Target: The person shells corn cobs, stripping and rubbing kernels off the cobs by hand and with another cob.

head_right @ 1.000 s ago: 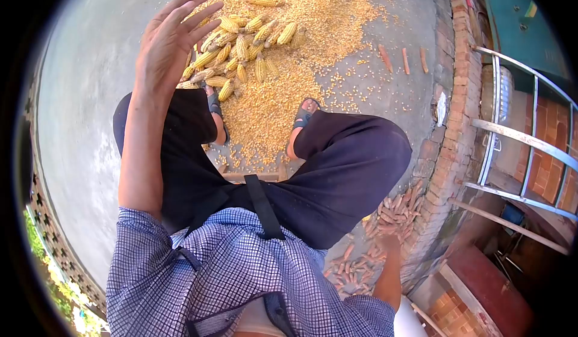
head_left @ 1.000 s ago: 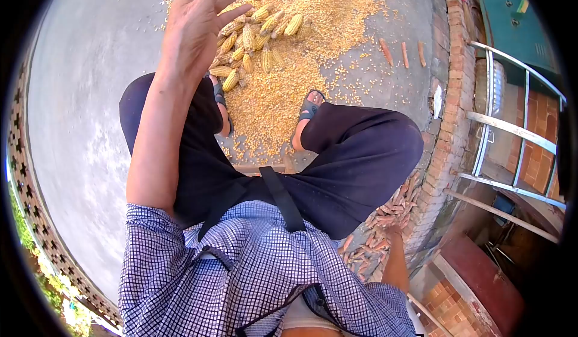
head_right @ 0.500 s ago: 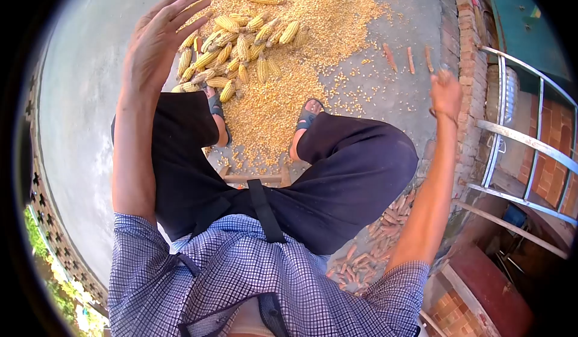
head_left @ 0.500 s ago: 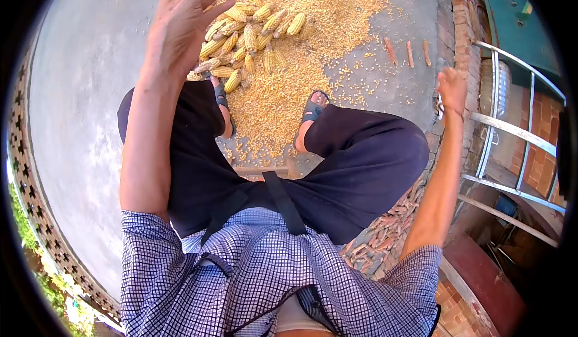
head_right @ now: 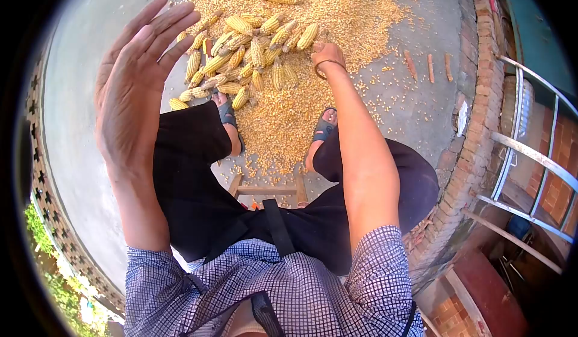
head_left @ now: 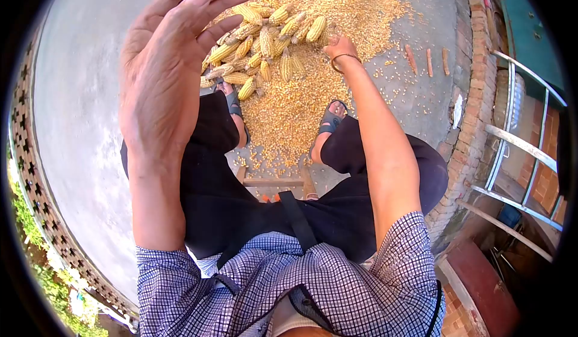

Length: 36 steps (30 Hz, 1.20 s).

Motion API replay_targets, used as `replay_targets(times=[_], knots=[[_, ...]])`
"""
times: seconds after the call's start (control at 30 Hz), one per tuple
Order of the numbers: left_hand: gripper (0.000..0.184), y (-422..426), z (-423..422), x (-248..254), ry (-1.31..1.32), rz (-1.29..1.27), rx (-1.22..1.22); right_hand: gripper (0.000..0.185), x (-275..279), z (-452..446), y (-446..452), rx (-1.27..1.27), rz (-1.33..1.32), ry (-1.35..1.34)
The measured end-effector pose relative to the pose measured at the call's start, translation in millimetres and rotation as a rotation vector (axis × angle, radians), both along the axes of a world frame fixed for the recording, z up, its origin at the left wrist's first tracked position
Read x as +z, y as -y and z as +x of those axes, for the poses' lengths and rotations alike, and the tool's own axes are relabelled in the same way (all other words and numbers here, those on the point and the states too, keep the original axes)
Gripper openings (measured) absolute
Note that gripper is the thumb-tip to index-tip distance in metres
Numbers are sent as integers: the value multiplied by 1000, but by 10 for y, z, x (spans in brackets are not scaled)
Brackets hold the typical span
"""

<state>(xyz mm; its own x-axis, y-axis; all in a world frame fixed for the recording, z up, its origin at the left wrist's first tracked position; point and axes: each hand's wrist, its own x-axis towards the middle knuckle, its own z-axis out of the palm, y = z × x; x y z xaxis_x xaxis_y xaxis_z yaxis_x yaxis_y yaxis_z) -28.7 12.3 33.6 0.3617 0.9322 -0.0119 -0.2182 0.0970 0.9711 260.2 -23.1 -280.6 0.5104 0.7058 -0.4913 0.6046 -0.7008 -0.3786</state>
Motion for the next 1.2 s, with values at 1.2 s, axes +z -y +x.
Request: replay_targets(times=[1.2], knots=[[52,-235,-247,-122,113,-131,-14,38,-1161,-609,-102,-378,634,-321]])
